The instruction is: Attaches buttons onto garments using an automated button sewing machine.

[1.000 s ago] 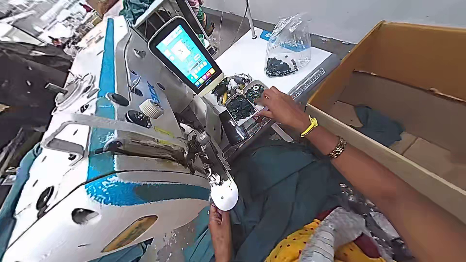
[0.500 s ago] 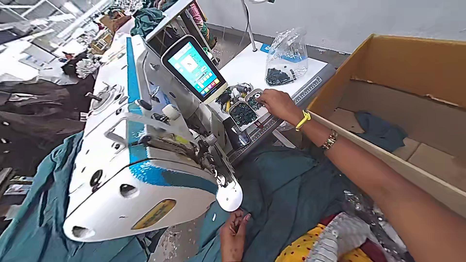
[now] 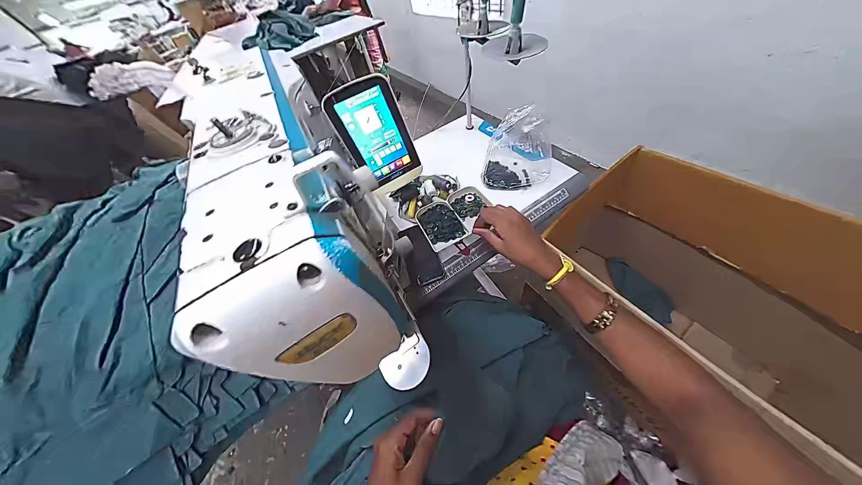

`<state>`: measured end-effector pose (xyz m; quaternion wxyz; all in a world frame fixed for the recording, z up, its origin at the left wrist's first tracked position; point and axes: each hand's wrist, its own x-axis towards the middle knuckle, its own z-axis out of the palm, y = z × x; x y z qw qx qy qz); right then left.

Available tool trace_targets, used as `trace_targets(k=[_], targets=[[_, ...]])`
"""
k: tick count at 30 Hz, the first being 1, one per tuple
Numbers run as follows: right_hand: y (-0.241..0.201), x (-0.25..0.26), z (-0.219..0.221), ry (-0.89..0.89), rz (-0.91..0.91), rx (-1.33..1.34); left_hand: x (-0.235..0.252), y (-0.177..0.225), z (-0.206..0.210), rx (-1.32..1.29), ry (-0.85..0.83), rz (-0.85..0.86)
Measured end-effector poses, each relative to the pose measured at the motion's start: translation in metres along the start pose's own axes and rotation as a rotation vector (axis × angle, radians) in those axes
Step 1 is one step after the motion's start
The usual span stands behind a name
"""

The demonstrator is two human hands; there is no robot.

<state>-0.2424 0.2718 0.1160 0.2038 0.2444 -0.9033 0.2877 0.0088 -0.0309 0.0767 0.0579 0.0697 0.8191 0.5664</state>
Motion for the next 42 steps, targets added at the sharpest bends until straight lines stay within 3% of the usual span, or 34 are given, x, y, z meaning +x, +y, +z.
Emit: trace_targets(k=[3,7,14,16,19,23,26,30,34,37,42], targets=[[-0.044,-0.006,-0.002,0.031,0.039,0.234,0.002,0.007,0.008,0.115,0.007,0.031],[-0.098,-0.015,0.003,-0.161,-0.005,0.448,0.007,0.009,0.01,0.178,0.035,0.122],[-0.15,-0.044,0.028,0.128,-0.697,-0.003,0.001,0.012,0.006,0.25,0.048,0.141],[-0.158,-0.037,0.034,0.155,-0.757,-0.065,0.004,0.017,0.008,0.269,0.019,0.178],[-0.158,-0.039,0.032,0.119,-0.662,0.048,0.008,0.029,0.009,0.347,0.033,0.287],[-0.155,-0.068,0.023,-0.174,-0.46,0.57,0.008,0.044,-0.003,0.333,0.121,0.35],[-0.156,-0.074,0.025,-0.243,-0.365,0.597,0.018,0.054,-0.03,0.345,0.186,0.38],[-0.148,-0.067,0.027,-0.21,-0.208,0.52,0.029,0.042,-0.046,0.45,0.297,0.167],[-0.143,-0.063,0.034,-0.234,-0.076,0.58,0.035,0.029,-0.039,0.126,0.313,-0.102],[-0.141,-0.06,0.039,-0.211,0.02,0.626,0.045,0.033,-0.035,-0.042,0.365,-0.163],[-0.143,-0.045,0.039,-0.198,0.116,0.641,0.061,0.034,-0.038,0.1,0.443,-0.153]])
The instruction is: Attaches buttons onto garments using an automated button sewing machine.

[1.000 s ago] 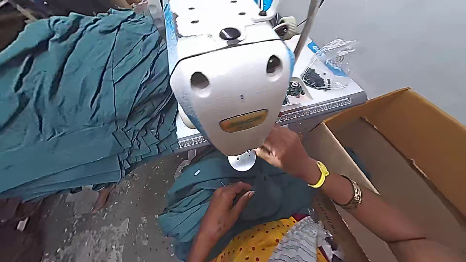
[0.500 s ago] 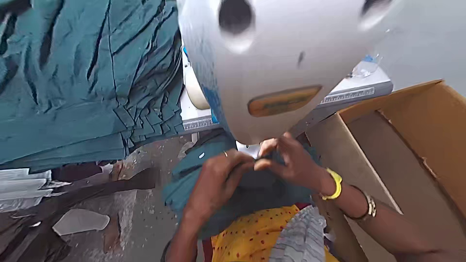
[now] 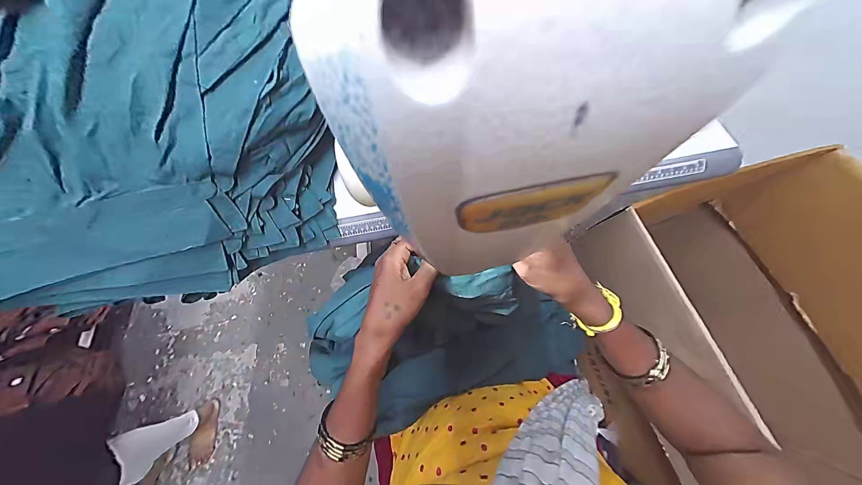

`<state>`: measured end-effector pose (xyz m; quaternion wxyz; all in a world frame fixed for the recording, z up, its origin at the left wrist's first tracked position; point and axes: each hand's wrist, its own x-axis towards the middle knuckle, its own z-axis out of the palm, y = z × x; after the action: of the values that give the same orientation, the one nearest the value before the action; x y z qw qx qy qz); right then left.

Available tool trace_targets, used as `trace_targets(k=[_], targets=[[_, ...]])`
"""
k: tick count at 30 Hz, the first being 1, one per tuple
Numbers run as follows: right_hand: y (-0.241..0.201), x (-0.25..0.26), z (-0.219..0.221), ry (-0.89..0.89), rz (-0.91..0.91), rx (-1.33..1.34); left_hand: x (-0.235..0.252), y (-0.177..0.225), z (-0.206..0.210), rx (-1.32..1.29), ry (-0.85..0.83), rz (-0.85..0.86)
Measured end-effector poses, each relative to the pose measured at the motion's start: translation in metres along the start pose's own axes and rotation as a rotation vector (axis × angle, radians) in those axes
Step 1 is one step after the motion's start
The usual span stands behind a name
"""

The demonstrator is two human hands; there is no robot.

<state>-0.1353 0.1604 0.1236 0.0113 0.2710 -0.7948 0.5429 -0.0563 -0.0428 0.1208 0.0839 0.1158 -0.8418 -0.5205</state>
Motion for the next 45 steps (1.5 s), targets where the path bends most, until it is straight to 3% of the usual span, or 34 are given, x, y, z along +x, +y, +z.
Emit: trace_targets(k=[8,10,15,23,27,32,36,38,40,42,43,45], targets=[[0.008,0.003,-0.005,-0.069,0.037,0.027,-0.005,-0.001,0.004,-0.124,-0.007,0.01],[0.011,0.009,-0.022,-0.056,0.036,-0.157,-0.006,-0.001,0.004,-0.133,-0.016,0.015],[0.057,0.031,-0.061,0.252,-0.067,-0.683,-0.006,-0.002,0.006,-0.132,-0.023,-0.045],[0.081,0.06,-0.052,0.075,-0.253,-0.896,-0.008,-0.002,0.007,-0.16,-0.031,-0.069],[0.082,0.06,-0.053,0.089,-0.271,-0.866,-0.007,-0.004,0.008,-0.186,-0.035,-0.024],[0.071,0.05,-0.062,0.199,-0.275,-0.63,-0.004,-0.008,0.01,-0.182,-0.006,0.005],[0.031,0.038,-0.057,0.188,-0.222,-0.456,-0.011,-0.01,0.012,0.147,0.077,0.053],[0.012,0.032,-0.048,0.175,-0.364,-0.493,-0.036,-0.001,0.006,0.242,0.031,0.308],[0.002,0.022,-0.035,0.143,-0.689,-0.594,-0.067,0.008,-0.009,0.18,-0.273,0.571],[-0.01,0.016,-0.017,0.033,-0.966,-0.65,-0.081,0.006,-0.017,0.182,-0.433,0.63],[-0.016,0.016,-0.009,-0.013,-1.017,-0.65,-0.084,-0.002,-0.02,0.233,-0.418,0.603],[-0.027,0.019,-0.004,-0.04,-0.953,-0.626,-0.084,-0.017,-0.031,0.312,-0.353,0.547]])
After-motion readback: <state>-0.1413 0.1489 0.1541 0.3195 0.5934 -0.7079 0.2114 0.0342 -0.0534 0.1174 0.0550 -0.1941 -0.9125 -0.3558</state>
